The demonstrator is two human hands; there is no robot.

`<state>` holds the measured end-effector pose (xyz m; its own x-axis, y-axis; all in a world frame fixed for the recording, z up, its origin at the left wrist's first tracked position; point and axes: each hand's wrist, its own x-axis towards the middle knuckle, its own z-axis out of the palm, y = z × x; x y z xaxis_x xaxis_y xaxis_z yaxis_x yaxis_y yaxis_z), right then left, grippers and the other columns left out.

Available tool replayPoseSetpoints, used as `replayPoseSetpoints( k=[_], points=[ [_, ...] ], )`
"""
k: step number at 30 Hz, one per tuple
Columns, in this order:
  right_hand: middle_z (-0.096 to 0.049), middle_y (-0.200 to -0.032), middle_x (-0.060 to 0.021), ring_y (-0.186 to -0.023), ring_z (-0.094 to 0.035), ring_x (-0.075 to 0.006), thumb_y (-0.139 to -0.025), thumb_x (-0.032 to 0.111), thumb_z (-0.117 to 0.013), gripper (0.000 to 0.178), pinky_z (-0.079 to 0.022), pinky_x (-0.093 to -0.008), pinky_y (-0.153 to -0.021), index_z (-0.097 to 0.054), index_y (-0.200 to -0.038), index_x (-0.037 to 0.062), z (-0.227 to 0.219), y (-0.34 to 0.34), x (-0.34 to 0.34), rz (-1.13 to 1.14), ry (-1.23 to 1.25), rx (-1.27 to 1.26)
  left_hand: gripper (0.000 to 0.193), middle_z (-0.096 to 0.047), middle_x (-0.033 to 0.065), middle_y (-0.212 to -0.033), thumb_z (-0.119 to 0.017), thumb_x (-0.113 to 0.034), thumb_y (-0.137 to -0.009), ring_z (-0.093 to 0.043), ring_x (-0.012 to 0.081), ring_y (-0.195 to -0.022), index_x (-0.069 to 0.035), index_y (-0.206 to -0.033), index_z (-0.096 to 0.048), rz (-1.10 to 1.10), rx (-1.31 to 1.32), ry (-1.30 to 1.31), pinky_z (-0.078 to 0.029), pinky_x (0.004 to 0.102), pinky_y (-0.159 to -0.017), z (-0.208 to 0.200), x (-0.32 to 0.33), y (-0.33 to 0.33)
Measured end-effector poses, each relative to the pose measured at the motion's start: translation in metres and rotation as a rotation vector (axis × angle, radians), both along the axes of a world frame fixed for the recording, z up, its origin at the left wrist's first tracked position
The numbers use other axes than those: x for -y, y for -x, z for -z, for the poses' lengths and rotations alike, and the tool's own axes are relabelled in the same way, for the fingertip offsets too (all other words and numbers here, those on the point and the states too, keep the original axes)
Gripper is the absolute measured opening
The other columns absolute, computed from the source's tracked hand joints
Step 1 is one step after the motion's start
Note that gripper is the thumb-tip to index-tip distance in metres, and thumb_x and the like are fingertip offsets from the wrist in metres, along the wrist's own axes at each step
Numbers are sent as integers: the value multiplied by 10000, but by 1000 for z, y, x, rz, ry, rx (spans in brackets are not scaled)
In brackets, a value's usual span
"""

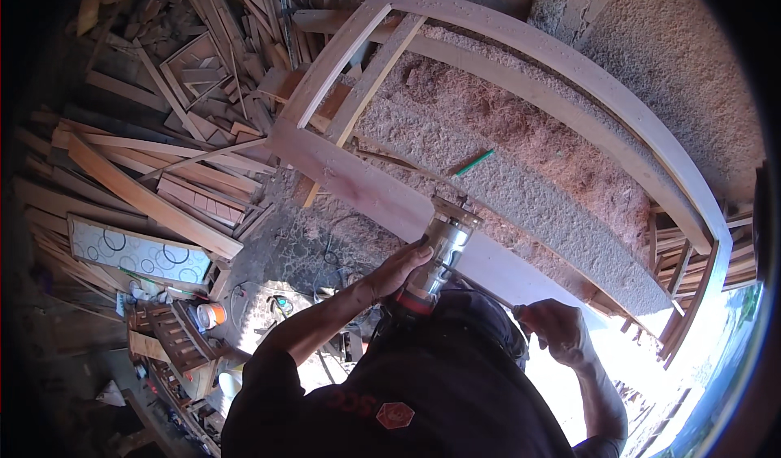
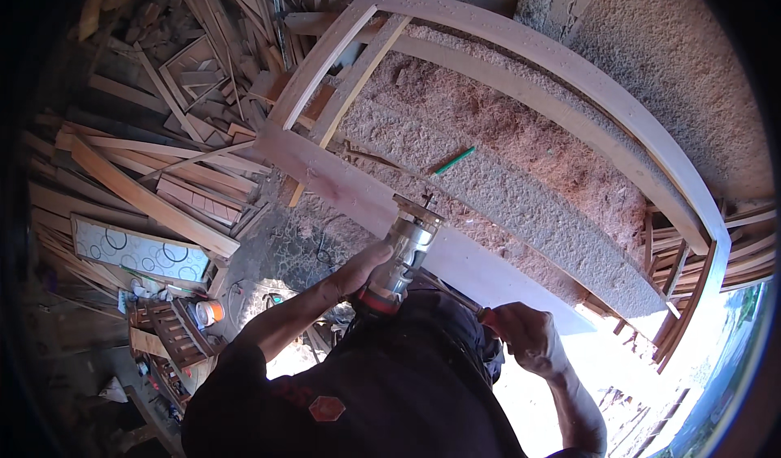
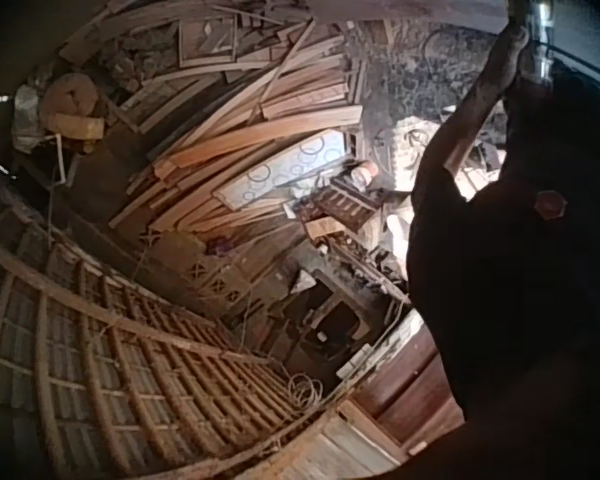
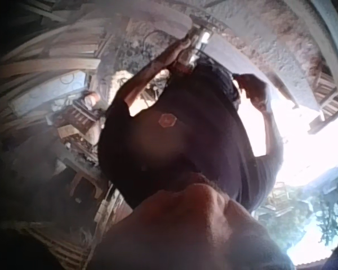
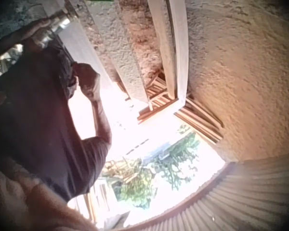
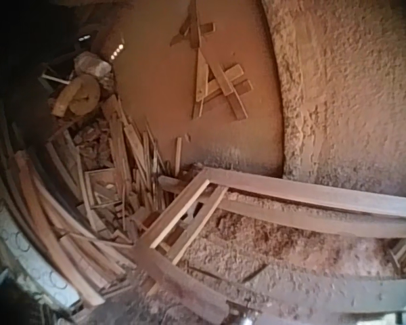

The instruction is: The person uses a router to shape the inner edge of a wooden door frame, marks points with a pencil, and works on a small metal component on the ground with tools.

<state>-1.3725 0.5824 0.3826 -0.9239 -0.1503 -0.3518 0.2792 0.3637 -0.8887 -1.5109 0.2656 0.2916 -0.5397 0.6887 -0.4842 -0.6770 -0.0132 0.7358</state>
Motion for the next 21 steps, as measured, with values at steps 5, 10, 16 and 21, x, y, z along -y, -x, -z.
replayPoseSetpoints(
  k=[5,10,16,21],
  points=[
    [-556,-819,-91,-695,-555,-220,-672,99,-825,313,-435,-323,-525,-688,-940,12,-8,5,-5,-102,-234,-372,458,-616,93,-1120,-431,-375,-1040,-658,173,-947,-37,-1350,-432,-11,-14,29,-567,346,-810,3,0,-3],
    [-623,-838,-87,-694,-602,-168,-772,94,-783,226,-477,-297,-587,-643,-922,-1,0,-7,-10,117,-220,-327,464,-606,78,-1158,-425,-346,-1041,-639,156,-995,-37,-1387,-409,5,0,-1,-547,329,-855,-1,0,-2],
    [-627,-891,-72,-679,-539,-88,-902,183,-710,363,-473,-252,-637,-491,-1134,9,3,-14,-7,371,234,-50,465,-584,78,-1212,-420,-327,-1040,-610,158,-1070,-37,-1402,-400,-19,3,11,-523,345,-914,3,1,-5],
    [-631,-847,-87,-596,-561,-86,-887,242,-731,385,-474,-213,-528,-495,-1071,0,15,-23,-9,405,115,-263,502,-576,49,-1202,-494,-351,-1013,-550,123,-1114,-29,-1393,-434,1,-5,16,-467,319,-952,-2,0,-5]
  ],
)
